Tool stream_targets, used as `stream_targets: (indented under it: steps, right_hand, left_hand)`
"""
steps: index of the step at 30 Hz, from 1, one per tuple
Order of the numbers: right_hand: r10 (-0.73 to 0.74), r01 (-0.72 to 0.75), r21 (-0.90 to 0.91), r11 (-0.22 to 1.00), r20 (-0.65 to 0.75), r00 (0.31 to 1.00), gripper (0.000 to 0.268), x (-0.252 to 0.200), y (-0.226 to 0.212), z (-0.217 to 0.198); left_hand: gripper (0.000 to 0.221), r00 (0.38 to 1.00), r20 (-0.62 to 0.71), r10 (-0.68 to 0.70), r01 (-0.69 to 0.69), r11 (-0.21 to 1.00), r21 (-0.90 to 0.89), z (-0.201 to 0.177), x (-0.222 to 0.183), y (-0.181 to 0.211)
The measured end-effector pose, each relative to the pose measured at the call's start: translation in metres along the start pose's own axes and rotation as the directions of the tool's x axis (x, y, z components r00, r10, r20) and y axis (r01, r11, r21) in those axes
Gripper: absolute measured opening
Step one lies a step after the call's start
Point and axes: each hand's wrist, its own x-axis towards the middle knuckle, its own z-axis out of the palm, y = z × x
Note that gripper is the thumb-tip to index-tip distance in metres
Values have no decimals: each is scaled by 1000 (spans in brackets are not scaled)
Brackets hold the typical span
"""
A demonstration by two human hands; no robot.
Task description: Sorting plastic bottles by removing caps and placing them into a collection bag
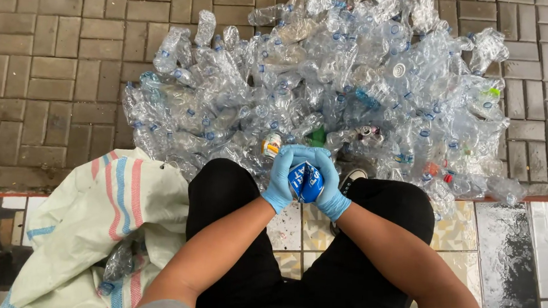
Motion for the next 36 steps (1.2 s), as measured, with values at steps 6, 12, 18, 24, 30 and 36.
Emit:
stream_targets:
  steps: [6, 12, 18, 24, 30, 36]
  right_hand:
    - [14, -13, 24, 1000, -23, 1000, 27, 3, 0, 0]
    - [2, 0, 50, 999, -30, 1000, 30, 12, -5, 8]
    - [23, -21, 63, 998, -35, 999, 33, 13, -6, 8]
    - [12, -7, 56, 998, -86, 996, 35, 19, -7, -9]
    - [-392, 414, -416, 810, 140, 909, 40, 20, 3, -19]
    - [-589, 646, -750, 139, 462, 663, 51, 66, -29, -53]
  left_hand:
    - [34, 998, -64, -9, 4, 997, -78, 2, -3, -3]
    - [33, 995, -72, -74, 70, 996, -58, 26, 1, 28]
    - [23, 961, -27, -277, 237, 867, -438, 41, -5, 62]
    - [25, 933, 170, -318, 361, 817, -450, 37, 6, 68]
    - [33, 922, 270, -277, 381, 775, -504, -9, 43, -13]
    - [50, 936, 334, -113, 251, 879, -405, -4, 38, -1]
